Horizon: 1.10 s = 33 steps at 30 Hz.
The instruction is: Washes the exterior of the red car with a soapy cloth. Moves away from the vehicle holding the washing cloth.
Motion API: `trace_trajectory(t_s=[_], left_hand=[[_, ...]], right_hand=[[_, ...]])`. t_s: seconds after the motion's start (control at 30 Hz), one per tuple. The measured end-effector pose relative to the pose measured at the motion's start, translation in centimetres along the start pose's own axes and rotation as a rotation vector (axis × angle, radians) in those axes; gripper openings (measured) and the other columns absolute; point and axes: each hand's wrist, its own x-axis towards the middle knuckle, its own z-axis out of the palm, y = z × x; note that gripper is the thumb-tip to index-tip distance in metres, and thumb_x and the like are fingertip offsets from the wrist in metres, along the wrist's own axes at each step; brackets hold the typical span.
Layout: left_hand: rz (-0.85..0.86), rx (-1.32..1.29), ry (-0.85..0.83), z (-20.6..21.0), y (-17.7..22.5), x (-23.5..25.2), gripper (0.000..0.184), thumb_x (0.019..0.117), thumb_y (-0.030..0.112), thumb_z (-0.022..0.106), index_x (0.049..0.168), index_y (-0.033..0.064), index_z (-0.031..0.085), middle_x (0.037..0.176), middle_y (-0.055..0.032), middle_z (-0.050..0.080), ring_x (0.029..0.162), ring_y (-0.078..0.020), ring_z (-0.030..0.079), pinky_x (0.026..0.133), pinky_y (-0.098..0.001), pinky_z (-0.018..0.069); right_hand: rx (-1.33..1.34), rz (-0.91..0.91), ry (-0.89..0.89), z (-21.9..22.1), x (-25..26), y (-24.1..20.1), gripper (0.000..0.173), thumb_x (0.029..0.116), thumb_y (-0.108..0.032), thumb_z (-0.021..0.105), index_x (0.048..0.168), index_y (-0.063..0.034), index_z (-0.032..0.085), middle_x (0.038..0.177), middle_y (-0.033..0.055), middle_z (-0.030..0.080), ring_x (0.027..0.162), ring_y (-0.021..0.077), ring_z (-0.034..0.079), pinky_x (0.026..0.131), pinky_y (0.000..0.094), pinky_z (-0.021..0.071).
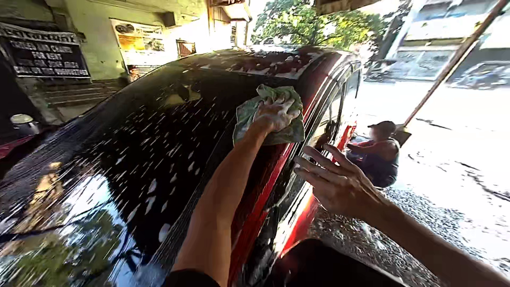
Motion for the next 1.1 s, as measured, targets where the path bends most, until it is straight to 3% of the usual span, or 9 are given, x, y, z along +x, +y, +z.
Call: trace_trajectory(t_s=[0.27, 0.37, 0.47, 0.57, 0.67, 0.8, 0.9, 0.97, 1.1], left_hand=[[0.096, -0.035, -0.035, -1.8, -3.0, 8.9, 0.051, 0.1033, 0.04, 0.056, 0.15, 0.0194, 0.053, 0.152, -0.0104, 0.053, 0.14, -0.033, 0.049, 0.115, -0.056, 0.0367], [0.026, -0.082, -0.045, -4.5, -10.9, 7.8, 0.054, 0.1034, 0.037, 0.058, 0.15, 0.0122, 0.05, 0.145, -0.0165, 0.058, 0.133, -0.033, 0.056, 0.112, -0.0553, 0.0412], [0.018, 0.036, 0.149, -4.7, -24.1, 9.5, 0.051, 0.1041, 0.051, 0.05, 0.145, 0.0204, 0.057, 0.148, -0.0098, 0.057, 0.136, -0.0312, 0.055, 0.112, -0.0584, 0.0421], [-0.294, 0.198, 0.352, -5.8, -30.8, 8.4, 0.054, 0.1012, 0.058, 0.051, 0.13, 0.0161, 0.069, 0.155, -0.0211, 0.045, 0.143, -0.0472, 0.039, 0.112, -0.0695, 0.0325], [-0.52, 0.129, 0.3, -6.0, -28.6, 8.3, 0.054, 0.0983, 0.055, 0.056, 0.123, 0.0097, 0.071, 0.147, -0.0217, 0.054, 0.143, -0.0476, 0.04, 0.108, -0.0751, 0.0333], [-0.124, 0.054, 0.193, -4.0, -25.7, 8.7, 0.046, 0.1032, 0.049, 0.047, 0.133, 0.0208, 0.068, 0.149, -0.0136, 0.054, 0.142, -0.0373, 0.045, 0.112, -0.0605, 0.04], [0.112, -0.051, 0.183, -2.4, -29.1, 9.7, 0.051, 0.1037, 0.056, 0.045, 0.145, 0.0296, 0.059, 0.162, -0.0051, 0.042, 0.151, -0.0281, 0.035, 0.125, -0.0514, 0.026], [-0.038, -0.079, 0.248, -2.5, -32.5, 8.8, 0.051, 0.1056, 0.053, 0.043, 0.148, 0.0285, 0.056, 0.162, 0.0009, 0.042, 0.152, -0.0229, 0.034, 0.127, -0.0487, 0.0195], [-0.54, -0.166, 0.381, -5.6, -38.8, 2.6, 0.048, 0.1067, 0.036, 0.049, 0.149, 0.0131, 0.054, 0.156, -0.0097, 0.049, 0.149, -0.0314, 0.039, 0.124, -0.0529, 0.0261]], right_hand=[[0.03, 0.023, -0.017, 6.5, 6.6, 4.9, 0.045, 0.1013, -0.017, 0.04, 0.141, -0.0144, 0.061, 0.142, 0.0053, 0.064, 0.144, 0.0266, 0.049, 0.12, 0.0633, 0.0285], [0.107, 0.013, -0.011, 7.8, 7.6, 5.2, 0.046, 0.101, -0.017, 0.037, 0.144, -0.0115, 0.053, 0.142, 0.0075, 0.064, 0.141, 0.0247, 0.052, 0.119, 0.0649, 0.0294], [0.171, 0.084, -0.004, 9.4, 7.6, 5.5, 0.043, 0.1004, -0.016, 0.034, 0.135, -0.0161, 0.06, 0.145, 0.0043, 0.062, 0.144, 0.0245, 0.048, 0.12, 0.0657, 0.026], [0.222, 0.181, 0.109, 10.9, 8.1, 5.4, 0.043, 0.1049, -0.023, 0.027, 0.119, -0.0168, 0.067, 0.137, 0.0028, 0.067, 0.137, 0.0227, 0.054, 0.118, 0.0559, 0.0303], [0.294, 0.221, 0.187, 11.3, 8.4, 6.0, 0.057, 0.108, -0.04, 0.019, 0.113, -0.0154, 0.07, 0.126, 0.0043, 0.073, 0.13, 0.0193, 0.059, 0.118, 0.0466, 0.0328], [0.405, 0.204, 0.191, 11.6, 8.6, 6.8, 0.06, 0.1095, -0.046, 0.018, 0.116, -0.0207, 0.071, 0.131, -0.0008, 0.071, 0.137, 0.0163, 0.054, 0.123, 0.0432, 0.0262], [0.411, 0.169, 0.143, 11.3, 8.6, 7.1, 0.066, 0.1093, -0.05, 0.014, 0.12, -0.0209, 0.072, 0.135, -0.0023, 0.07, 0.143, 0.015, 0.049, 0.127, 0.049, 0.0167], [0.417, 0.188, 0.112, 10.9, 8.7, 6.9, 0.064, 0.1102, -0.047, 0.015, 0.118, -0.0194, 0.072, 0.134, -0.0014, 0.07, 0.143, 0.0145, 0.049, 0.127, 0.0498, 0.0147], [0.316, 0.22, 0.122, 10.6, 8.3, 6.7, 0.053, 0.1116, -0.035, 0.02, 0.119, -0.0174, 0.069, 0.136, -0.0014, 0.069, 0.146, 0.015, 0.044, 0.128, 0.0458, 0.0133]])
